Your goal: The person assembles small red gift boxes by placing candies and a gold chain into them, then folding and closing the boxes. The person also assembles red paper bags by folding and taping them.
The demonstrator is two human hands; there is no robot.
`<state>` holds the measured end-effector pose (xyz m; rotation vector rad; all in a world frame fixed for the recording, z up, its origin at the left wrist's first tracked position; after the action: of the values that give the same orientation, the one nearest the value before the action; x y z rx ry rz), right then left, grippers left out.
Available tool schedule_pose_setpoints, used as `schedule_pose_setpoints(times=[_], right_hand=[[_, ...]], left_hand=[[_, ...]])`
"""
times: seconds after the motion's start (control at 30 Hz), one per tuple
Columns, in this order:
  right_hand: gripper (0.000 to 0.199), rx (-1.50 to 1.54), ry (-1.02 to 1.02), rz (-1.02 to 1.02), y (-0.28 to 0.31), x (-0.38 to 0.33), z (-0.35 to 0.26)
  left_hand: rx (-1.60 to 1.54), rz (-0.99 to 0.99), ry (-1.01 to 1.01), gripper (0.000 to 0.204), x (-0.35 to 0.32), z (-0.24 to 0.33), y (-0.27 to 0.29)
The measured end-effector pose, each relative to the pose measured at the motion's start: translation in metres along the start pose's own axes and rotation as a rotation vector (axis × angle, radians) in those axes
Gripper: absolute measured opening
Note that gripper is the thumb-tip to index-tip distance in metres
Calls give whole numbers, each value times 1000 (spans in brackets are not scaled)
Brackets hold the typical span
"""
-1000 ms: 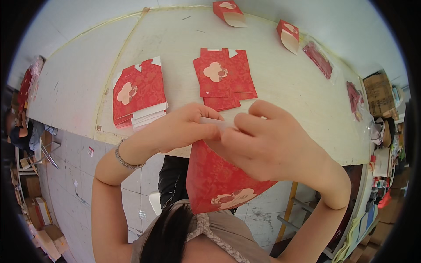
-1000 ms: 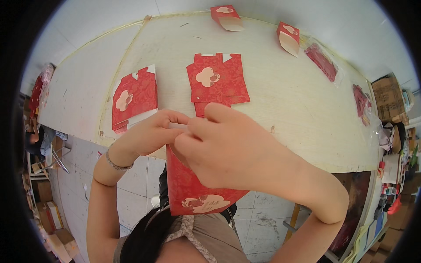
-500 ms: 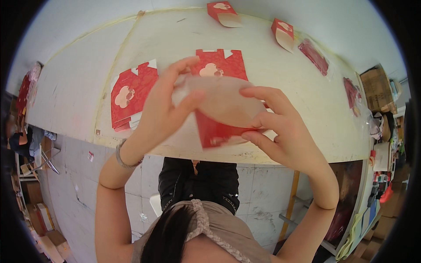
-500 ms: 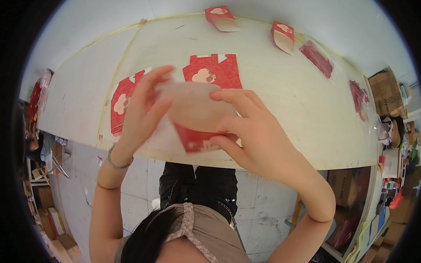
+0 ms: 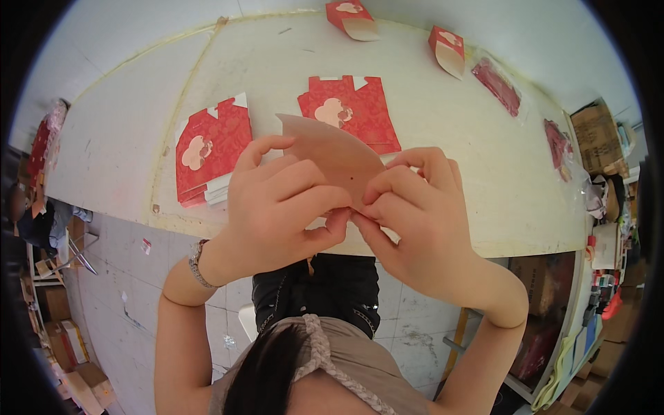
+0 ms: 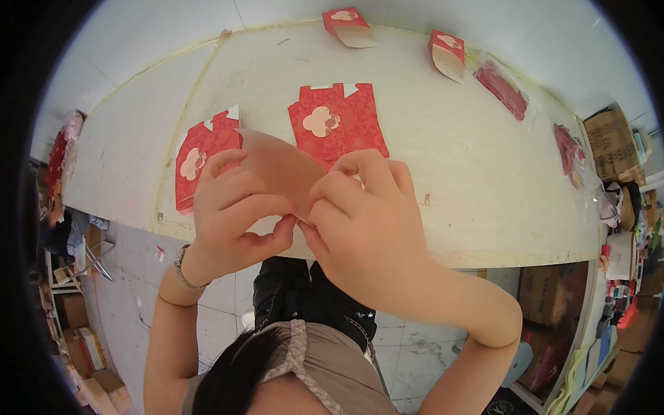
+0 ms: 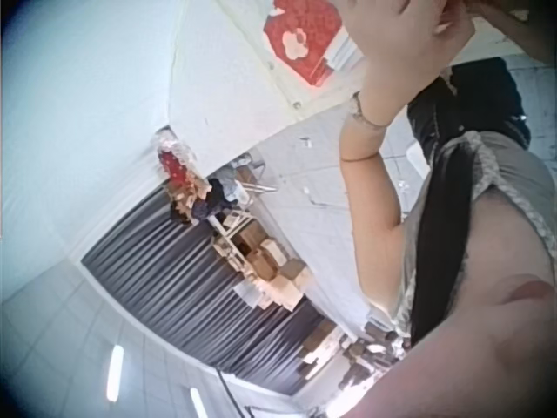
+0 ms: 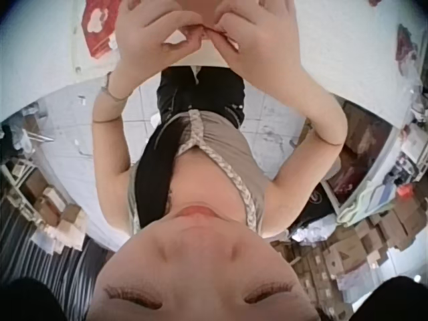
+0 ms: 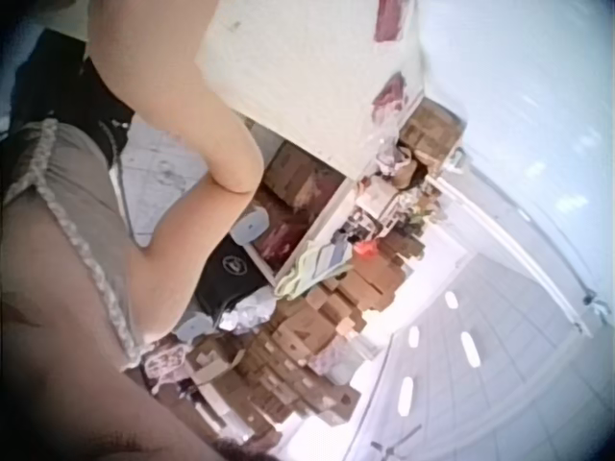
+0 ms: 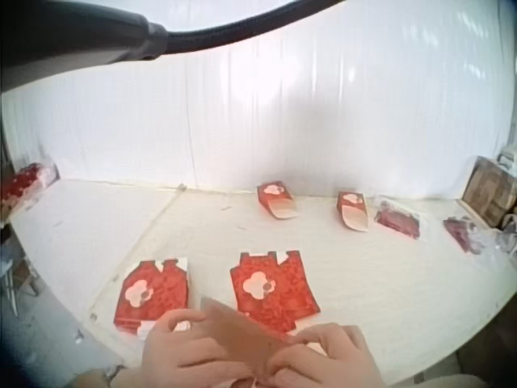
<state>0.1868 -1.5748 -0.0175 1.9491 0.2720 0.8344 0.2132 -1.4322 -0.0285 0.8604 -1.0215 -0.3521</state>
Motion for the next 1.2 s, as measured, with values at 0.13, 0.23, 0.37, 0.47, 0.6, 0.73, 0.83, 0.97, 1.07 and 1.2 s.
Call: schedule_pose_setpoints(times=[0.13, 0.23, 0.37, 0.47, 0.6, 0.73, 0.83, 0.97, 1.07, 1.2], right_hand=[[18, -71, 82, 98, 0, -7, -13], [19, 52, 51, 79, 12, -6, -28], [23, 266, 3, -93, 14, -6, -20], [23, 358, -4, -182, 10, -1, -14], [20, 317, 32, -491, 12, 3, -17], [20, 241, 103, -682, 9, 5, -20], [16, 213, 127, -729, 8, 4, -22], [10, 241, 167, -678, 11, 3, -23], [11, 355, 126, -678, 4, 3, -18], [14, 459, -5, -600, -5, 0, -7]], left_hand=[[108, 120, -63, 20, -11, 11, 7], [114, 176, -110, 19, -26, 21, 15], [60, 132, -168, 16, -37, 25, 17], [33, 60, -187, 17, -43, 26, 15], [-12, 57, -229, 20, -46, 32, 19], [-9, 136, -260, 23, -48, 38, 20], [-15, 109, -295, 23, -51, 38, 19], [-70, 85, -283, 22, -49, 39, 17], [-93, 45, -277, 21, -47, 36, 12], [12, 37, -268, 19, -45, 33, 8]])
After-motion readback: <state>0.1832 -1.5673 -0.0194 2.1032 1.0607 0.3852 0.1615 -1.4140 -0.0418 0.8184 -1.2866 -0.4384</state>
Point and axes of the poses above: each hand's wrist, its own x-axis towards the middle knuckle, its own y-axis out of the back of the hand, z = x × y, the point moved 5 cm from there along x, towards the middle knuckle, and after that the axes turned 9 degrees about -z, right-handed, at the moved point
